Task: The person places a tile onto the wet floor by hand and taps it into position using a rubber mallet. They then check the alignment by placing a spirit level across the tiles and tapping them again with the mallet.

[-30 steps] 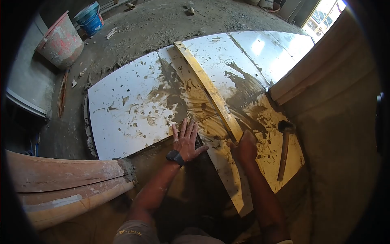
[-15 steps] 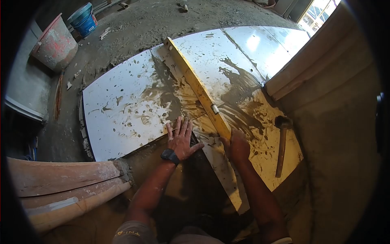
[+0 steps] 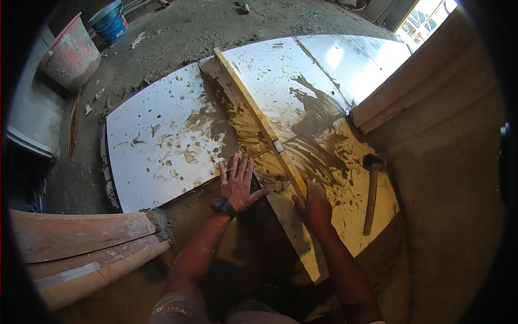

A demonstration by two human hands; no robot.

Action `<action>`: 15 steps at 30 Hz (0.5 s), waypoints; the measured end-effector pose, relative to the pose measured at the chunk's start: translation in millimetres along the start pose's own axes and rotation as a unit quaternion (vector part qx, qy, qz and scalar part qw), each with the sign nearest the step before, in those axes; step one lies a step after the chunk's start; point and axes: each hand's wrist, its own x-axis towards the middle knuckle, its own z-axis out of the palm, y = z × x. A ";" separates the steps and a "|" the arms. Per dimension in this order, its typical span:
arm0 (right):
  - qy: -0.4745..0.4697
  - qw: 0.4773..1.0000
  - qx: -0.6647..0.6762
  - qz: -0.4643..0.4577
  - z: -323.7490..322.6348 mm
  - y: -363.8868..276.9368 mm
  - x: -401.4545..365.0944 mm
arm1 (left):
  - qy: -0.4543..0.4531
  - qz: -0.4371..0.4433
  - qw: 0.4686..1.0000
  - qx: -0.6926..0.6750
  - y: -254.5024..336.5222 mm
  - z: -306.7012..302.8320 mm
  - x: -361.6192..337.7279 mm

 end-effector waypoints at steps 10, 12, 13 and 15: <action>0.023 0.984 0.171 0.046 -57.8 45.3 -26.7 | 0.010 0.009 1.000 -0.014 -1.4 -1.1 -1.4; 0.136 0.981 0.140 0.000 -90.6 88.3 -7.3 | 0.005 0.012 1.000 -0.013 -1.1 -2.5 -1.2; 0.167 0.985 0.030 0.040 -131.5 83.5 8.3 | 0.025 0.018 1.000 -0.005 -0.4 -2.4 -0.9; 0.267 0.963 0.003 -0.050 -213.8 104.2 46.6 | 0.021 0.015 1.000 -0.012 1.3 -4.8 -1.6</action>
